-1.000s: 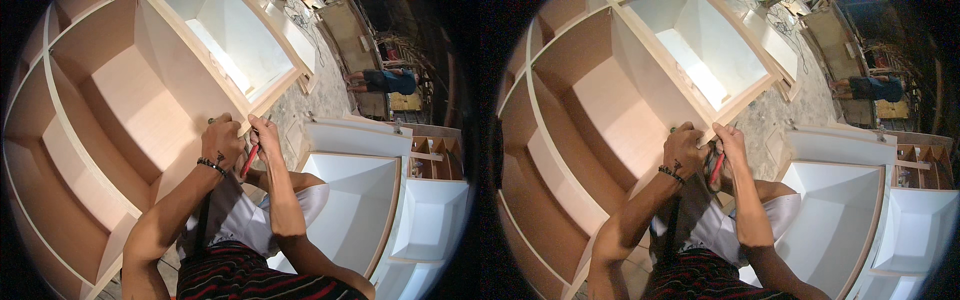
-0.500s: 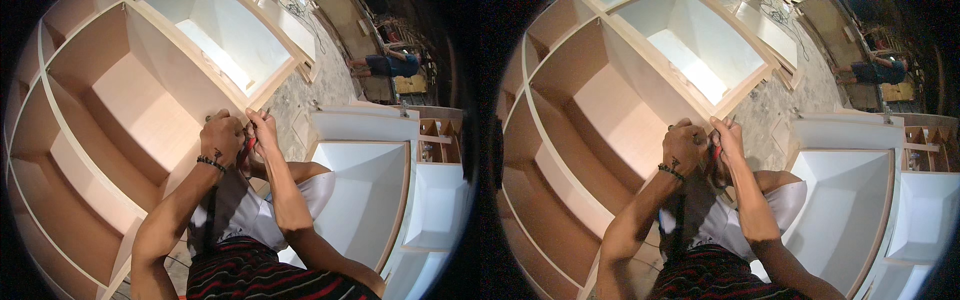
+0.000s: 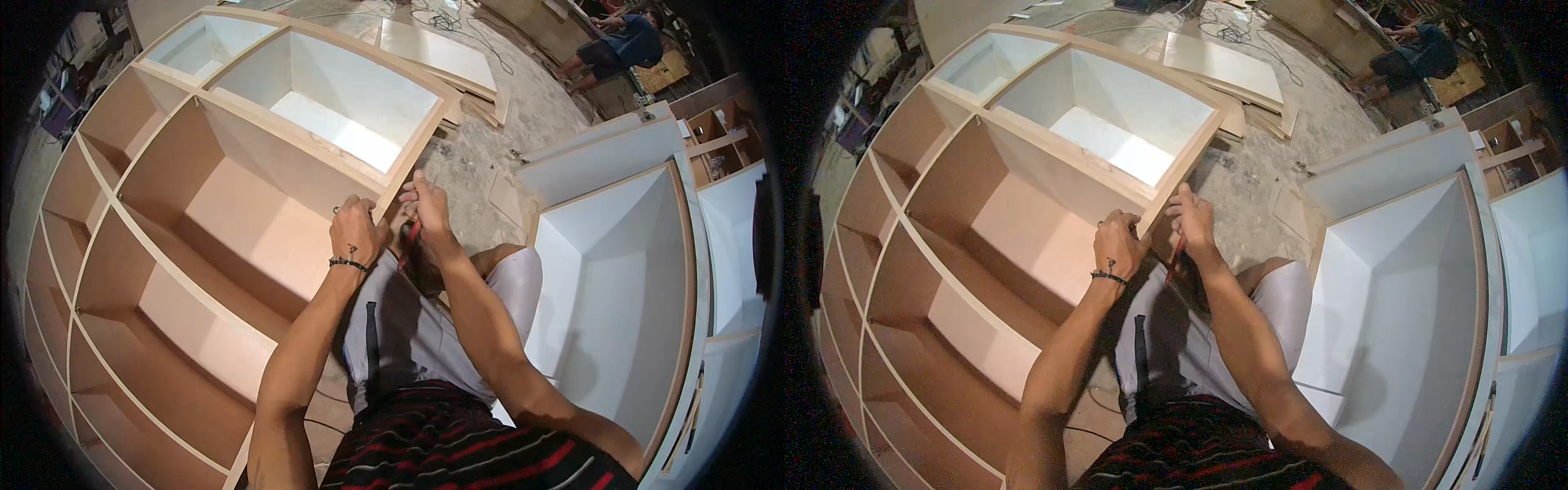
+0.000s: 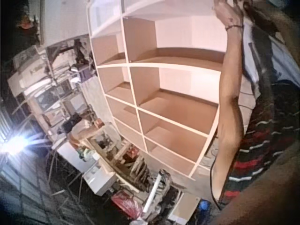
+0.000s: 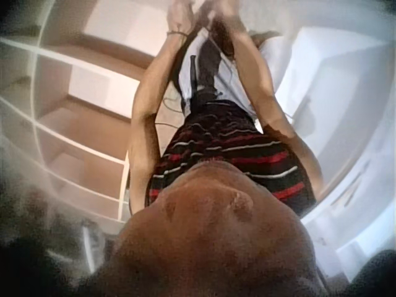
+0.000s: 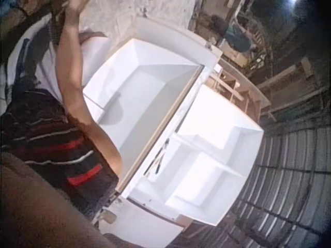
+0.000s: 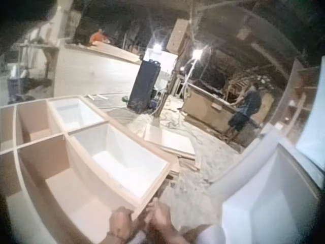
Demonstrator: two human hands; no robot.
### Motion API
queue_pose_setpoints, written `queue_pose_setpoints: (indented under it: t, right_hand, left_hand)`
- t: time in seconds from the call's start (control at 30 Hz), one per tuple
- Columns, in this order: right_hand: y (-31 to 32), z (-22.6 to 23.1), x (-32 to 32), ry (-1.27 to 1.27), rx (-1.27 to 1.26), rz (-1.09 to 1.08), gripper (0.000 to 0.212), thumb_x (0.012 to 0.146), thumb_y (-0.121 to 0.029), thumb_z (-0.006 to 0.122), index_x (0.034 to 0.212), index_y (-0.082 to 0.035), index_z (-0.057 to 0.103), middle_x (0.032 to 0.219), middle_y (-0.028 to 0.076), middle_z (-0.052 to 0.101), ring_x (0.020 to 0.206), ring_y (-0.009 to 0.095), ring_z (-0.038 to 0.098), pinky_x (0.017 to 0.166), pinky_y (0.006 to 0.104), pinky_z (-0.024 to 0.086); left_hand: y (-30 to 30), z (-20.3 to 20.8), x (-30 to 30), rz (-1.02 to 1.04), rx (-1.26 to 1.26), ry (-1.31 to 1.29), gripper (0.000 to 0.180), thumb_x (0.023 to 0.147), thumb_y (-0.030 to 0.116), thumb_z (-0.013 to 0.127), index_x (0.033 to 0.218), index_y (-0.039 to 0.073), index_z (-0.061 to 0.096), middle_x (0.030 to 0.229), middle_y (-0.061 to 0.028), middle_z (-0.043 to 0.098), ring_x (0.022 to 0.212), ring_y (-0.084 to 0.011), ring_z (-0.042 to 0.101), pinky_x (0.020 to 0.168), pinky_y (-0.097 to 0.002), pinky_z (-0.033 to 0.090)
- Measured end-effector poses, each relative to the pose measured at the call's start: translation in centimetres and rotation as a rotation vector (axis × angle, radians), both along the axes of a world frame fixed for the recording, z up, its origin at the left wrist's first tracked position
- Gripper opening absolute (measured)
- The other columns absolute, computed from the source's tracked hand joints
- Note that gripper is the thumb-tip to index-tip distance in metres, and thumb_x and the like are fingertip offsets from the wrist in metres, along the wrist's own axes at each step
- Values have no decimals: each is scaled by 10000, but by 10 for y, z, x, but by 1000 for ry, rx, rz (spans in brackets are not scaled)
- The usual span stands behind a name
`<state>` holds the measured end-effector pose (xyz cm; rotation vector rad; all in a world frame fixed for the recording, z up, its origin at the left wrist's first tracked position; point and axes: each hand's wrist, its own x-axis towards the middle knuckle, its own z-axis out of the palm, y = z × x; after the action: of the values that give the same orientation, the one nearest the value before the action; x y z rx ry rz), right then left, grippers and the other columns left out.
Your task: The person assembles a wooden shelving unit by using a hammer to tap pieces into place and a utility knife to trim excess material from the edges of the wood.
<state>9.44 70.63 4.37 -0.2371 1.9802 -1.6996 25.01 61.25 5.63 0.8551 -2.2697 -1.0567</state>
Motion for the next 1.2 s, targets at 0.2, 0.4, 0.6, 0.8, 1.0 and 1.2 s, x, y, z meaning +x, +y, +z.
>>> queue_pose_setpoints:
  t: [0.2,0.4,0.6,0.8,1.0,1.2]
  right_hand:
    - [-3,3,-14,53,87,60,365,924,-341,778,882,5,670,752,77,680,532,98,540,472,252,417]
    - [-7,-7,-15,18,12,-73,281,871,-236,830,869,-9,665,709,31,640,546,90,538,490,252,423]
    - [-13,3,-1,31,-36,-56,237,868,-142,829,862,-23,624,700,-4,605,530,62,500,461,241,391]
    - [-13,3,-9,-48,-37,-60,249,871,-153,830,843,-44,608,714,2,609,532,57,493,458,243,393]
    - [-21,4,-15,-41,-42,-68,287,845,-185,852,784,-55,603,659,10,594,539,75,511,480,258,412]
    - [-42,-13,-98,55,80,-109,330,804,-226,881,675,-56,629,646,43,626,519,140,535,477,333,418]
  left_hand:
    - [2,13,5,-45,-56,-103,275,754,115,816,992,6,731,935,-159,662,868,-390,670,757,-476,561]
    - [22,13,10,28,-105,-159,260,788,105,783,1039,52,739,936,-150,626,871,-392,650,762,-480,553]
    - [23,8,15,55,-179,-79,289,787,68,762,1064,-4,725,928,-169,608,831,-361,636,756,-450,533]
    - [24,4,11,45,-183,-49,303,769,53,775,1062,-8,728,900,-167,603,807,-353,632,749,-450,527]
    - [21,5,12,57,-135,-73,322,750,38,790,1062,-10,731,880,-157,603,788,-342,634,724,-442,522]
    - [25,14,50,70,-137,-126,326,738,34,803,1054,-6,734,887,-161,614,781,-345,645,719,-436,529]
